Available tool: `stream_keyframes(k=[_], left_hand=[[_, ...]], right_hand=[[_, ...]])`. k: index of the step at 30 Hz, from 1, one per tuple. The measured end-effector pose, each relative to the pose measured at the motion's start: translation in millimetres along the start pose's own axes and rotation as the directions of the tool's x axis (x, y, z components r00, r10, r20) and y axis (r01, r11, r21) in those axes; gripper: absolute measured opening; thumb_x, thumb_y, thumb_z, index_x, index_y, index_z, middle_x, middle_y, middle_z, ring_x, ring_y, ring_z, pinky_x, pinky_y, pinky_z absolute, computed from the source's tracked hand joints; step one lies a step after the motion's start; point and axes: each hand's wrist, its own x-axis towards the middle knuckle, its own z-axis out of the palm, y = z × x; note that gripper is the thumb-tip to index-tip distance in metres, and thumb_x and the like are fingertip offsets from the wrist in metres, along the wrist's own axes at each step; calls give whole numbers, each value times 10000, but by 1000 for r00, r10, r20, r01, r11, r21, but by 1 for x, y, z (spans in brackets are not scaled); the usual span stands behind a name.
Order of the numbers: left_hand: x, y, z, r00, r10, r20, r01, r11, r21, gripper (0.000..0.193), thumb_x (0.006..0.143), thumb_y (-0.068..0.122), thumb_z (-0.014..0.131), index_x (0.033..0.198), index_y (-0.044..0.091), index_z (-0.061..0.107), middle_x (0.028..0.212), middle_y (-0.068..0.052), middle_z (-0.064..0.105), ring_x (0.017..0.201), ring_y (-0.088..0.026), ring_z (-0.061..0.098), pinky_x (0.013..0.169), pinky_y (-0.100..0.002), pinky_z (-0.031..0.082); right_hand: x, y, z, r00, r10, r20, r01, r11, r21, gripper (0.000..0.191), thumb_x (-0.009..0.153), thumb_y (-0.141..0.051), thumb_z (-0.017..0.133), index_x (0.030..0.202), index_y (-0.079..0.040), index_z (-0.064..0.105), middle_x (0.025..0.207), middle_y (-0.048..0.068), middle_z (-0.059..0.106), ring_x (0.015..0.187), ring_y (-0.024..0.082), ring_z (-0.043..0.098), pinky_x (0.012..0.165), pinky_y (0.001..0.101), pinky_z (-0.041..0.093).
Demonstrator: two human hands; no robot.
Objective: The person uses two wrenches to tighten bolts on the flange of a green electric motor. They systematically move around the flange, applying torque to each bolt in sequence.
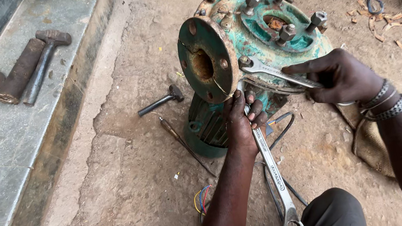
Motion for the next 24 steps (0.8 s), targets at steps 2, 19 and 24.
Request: stream_keyframes(k=[2,19,24], left_hand=[[-1,0,5,999,-7,-49,9,1000,22,153,1075,251,552,1003,137,480,879,3,538,570,-36,406,405,-172,281],[2,-5,3,991,99,-85,-90,990,106,230,1076,275,558,1215,92,558,867,13,534,558,-40,406,410,-191,307],[4,-3,7,991,70,-114,-60,994,89,181,1096,270,547,1132,104,486,883,7,540,564,-59,381,421,-208,277]], right_hand=[[6,-21,7,1000,4,-13,-5,997,-74,674,668,25,745,1322,-135,705,637,6,689,477,48,477,445,239,417],[-61,-108,110,889,346,-300,-294,933,206,791,779,38,603,1534,-96,409,641,-44,626,406,37,523,364,236,422],[-36,-49,47,945,265,-194,-246,962,115,752,730,78,634,1455,-118,612,611,-112,439,504,5,363,424,220,310]])
